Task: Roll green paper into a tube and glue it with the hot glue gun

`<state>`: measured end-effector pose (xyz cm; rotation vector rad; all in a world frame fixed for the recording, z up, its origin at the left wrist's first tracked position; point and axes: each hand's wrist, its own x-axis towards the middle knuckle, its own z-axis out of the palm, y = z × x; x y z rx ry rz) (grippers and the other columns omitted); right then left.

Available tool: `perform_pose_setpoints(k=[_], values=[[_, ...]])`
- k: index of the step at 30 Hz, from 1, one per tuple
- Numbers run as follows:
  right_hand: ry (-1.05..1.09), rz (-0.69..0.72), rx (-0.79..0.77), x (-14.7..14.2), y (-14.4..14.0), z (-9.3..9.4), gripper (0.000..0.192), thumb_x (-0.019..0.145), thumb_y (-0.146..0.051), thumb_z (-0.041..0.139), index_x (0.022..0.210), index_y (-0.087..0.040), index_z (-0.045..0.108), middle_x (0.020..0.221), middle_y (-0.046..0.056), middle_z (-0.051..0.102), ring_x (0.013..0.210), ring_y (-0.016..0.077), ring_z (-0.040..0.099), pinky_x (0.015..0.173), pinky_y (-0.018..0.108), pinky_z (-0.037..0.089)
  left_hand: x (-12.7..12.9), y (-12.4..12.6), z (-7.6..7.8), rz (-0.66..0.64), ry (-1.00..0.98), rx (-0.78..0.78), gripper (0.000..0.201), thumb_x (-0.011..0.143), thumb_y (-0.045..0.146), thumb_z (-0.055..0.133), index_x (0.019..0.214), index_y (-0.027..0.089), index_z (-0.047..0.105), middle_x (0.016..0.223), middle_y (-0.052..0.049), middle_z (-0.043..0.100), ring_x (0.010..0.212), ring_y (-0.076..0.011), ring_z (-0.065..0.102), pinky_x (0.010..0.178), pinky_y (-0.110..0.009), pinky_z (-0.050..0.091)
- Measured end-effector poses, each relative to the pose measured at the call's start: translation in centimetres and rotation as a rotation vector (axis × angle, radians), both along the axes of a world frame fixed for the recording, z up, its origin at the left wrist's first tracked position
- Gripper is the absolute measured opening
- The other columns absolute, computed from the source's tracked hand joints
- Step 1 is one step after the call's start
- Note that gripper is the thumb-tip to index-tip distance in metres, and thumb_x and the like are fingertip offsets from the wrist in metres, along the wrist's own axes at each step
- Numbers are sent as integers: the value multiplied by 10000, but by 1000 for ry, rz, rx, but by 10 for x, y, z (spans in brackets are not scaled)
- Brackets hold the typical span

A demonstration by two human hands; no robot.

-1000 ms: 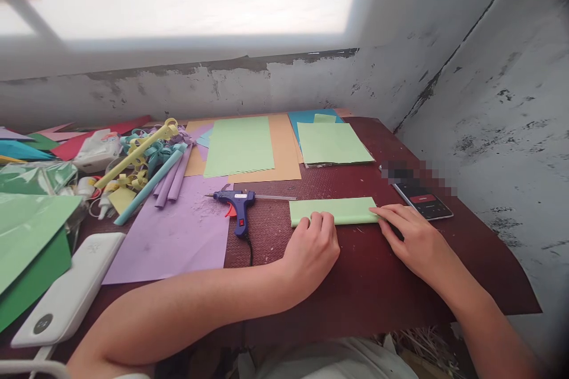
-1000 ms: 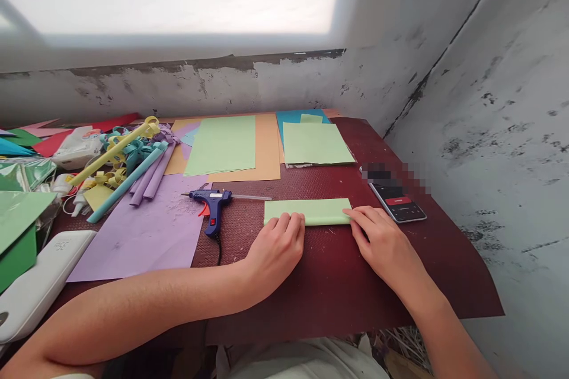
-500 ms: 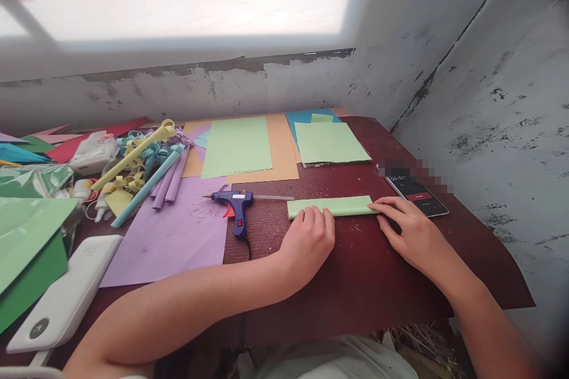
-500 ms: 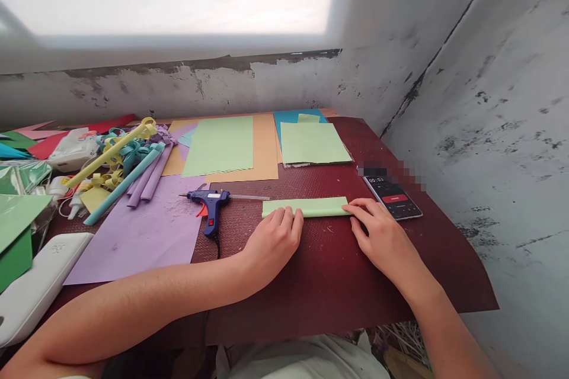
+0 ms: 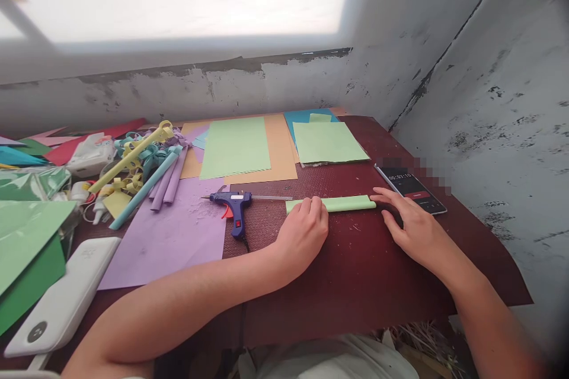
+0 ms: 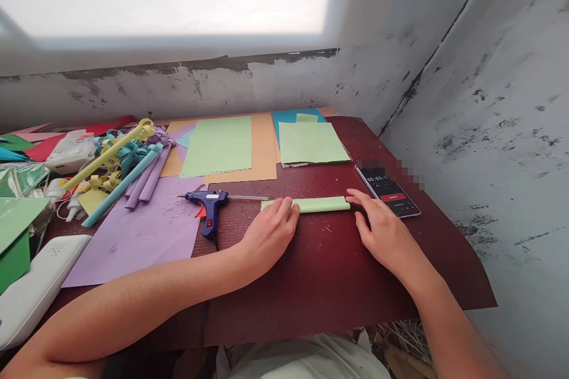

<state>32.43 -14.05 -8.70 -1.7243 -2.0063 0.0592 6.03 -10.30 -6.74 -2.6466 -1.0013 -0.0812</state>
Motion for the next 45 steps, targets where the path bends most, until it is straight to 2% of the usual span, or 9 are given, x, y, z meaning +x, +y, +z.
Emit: perform_pose_setpoints(k=[8,16,22,28,35,37,40,43,45], values=[[-27,6,57,-2,4,-3,245,1000,-253,478,1218,-243,590,1209,87,717,1111,288,686,962,437,538,-1,3,5,-21,22,-15,223,927,56,520,1119,56,634,1002,-110,593,900,-231,600,748,-350,487],[-62,61,70,1,11,-5,279,1014,-254,453,1197,-227,662,1203,99,733,1152,304,673,1010,489,531,-1,9,0,-17,6,-2,339,941,44,509,1274,37,572,1003,-107,624,887,-226,618,732,-343,484],[-75,85,33,4,25,-6,324,1021,-255,448,1238,-203,682,1251,97,724,1182,293,659,1003,465,545,0,18,3,2,44,-83,326,961,24,470,1273,34,565,1008,-124,658,924,-229,637,780,-334,499],[-37,131,-12,7,42,-3,278,1026,-322,466,1117,-233,713,1129,93,732,1068,286,686,898,433,567,-2,32,1,0,-3,-96,243,952,22,458,1149,83,587,1067,-130,618,947,-245,605,783,-354,500],[18,170,-37,8,49,1,259,1033,-371,456,1058,-228,670,1106,97,728,1074,293,678,941,451,537,-6,40,-3,-78,21,-53,200,902,17,510,1072,93,581,1031,-124,581,929,-255,573,764,-359,487],[51,161,-40,8,45,6,265,1036,-380,450,1071,-228,665,1098,88,737,1022,276,695,894,422,545,-6,40,-2,-83,6,-27,194,916,4,463,1041,99,576,1010,-123,575,914,-257,564,765,-368,487],[114,65,-32,9,32,22,279,1033,-417,479,1115,-247,683,1029,51,753,756,206,682,682,350,530,-5,35,4,-76,-112,-64,256,917,-18,412,1072,123,558,1031,-119,571,914,-251,558,802,-378,499],[214,-57,55,7,13,43,315,1013,-489,531,1116,-266,728,900,29,743,623,175,620,543,313,460,-4,25,14,-76,-281,-218,412,907,-27,391,1265,145,502,1115,-105,567,881,-213,567,823,-356,517],[283,-106,143,1,2,55,330,1007,-511,544,1114,-278,751,842,25,727,638,182,635,560,311,477,-3,16,20,-90,-348,-373,475,942,17,381,1389,170,427,1156,-92,563,819,-183,580,780,-332,532]])
